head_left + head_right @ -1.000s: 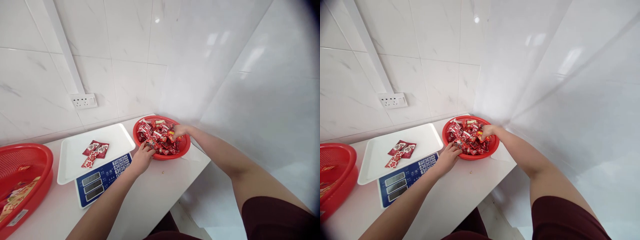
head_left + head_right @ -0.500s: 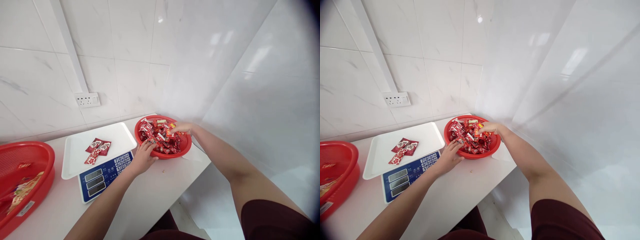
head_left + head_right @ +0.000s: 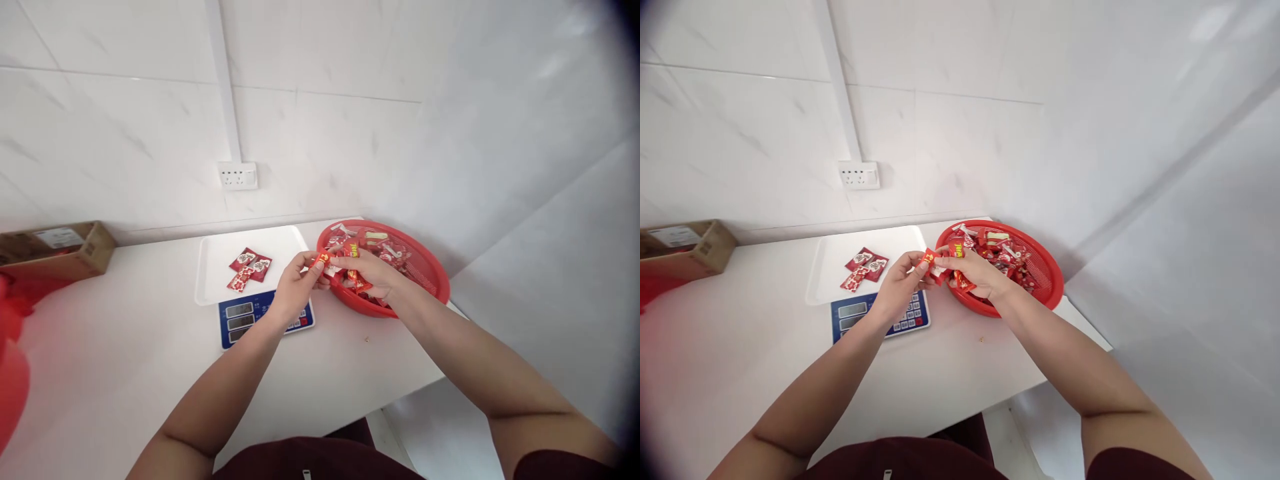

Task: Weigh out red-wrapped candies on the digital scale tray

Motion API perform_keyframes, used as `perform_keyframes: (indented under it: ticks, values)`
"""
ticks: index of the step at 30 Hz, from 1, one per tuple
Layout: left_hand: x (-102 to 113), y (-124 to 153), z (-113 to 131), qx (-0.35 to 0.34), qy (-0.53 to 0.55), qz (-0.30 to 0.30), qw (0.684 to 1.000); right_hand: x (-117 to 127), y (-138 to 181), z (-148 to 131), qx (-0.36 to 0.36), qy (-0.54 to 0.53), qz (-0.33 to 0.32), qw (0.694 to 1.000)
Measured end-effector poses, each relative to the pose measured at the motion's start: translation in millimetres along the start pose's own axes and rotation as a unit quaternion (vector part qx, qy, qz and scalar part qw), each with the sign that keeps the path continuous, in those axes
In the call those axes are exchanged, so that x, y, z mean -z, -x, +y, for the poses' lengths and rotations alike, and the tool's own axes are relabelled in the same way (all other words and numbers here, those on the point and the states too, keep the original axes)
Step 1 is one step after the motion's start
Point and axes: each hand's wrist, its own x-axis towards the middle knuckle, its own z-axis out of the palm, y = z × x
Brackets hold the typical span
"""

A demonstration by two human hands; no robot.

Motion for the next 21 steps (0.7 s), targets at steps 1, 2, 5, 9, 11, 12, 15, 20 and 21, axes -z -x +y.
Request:
perform_keyframes:
  ticks: [1,2,5,9,11,12,15,20,21]
  values:
    - [10,0,2,-0.003,0.005,0.021,1.000,-6,-6,1,0.001,-0.026,0.006,1.000]
    - [20,-1,4,-0.010,-0.005,0.049,0.999,-12,-13,1,0.004,-0.044,0.014,0.999]
    - [57,-6,9,-0.029,-0.138,0.127,0.982,-33,-38,3,0.018,-0.055,0.038,0.998]
    - [102,-10,17,-0.024,-0.386,0.151,0.910,-62,-74,10,0.047,-0.039,0.045,0.997]
    - [118,-7,21,-0.019,-0.467,0.151,0.871,-72,-90,15,0.078,0.005,0.054,0.995]
    - [123,-4,23,-0.014,-0.490,0.150,0.859,-75,-97,18,0.099,0.039,0.066,0.992]
    - [131,10,31,-0.007,-0.492,0.154,0.857,-78,-112,25,0.148,0.129,0.112,0.974]
    - [129,37,41,-0.008,-0.414,0.184,0.891,-75,-118,30,0.162,0.110,0.121,0.973]
    - [127,42,42,-0.006,-0.391,0.182,0.902,-75,-117,28,0.160,0.091,0.119,0.976]
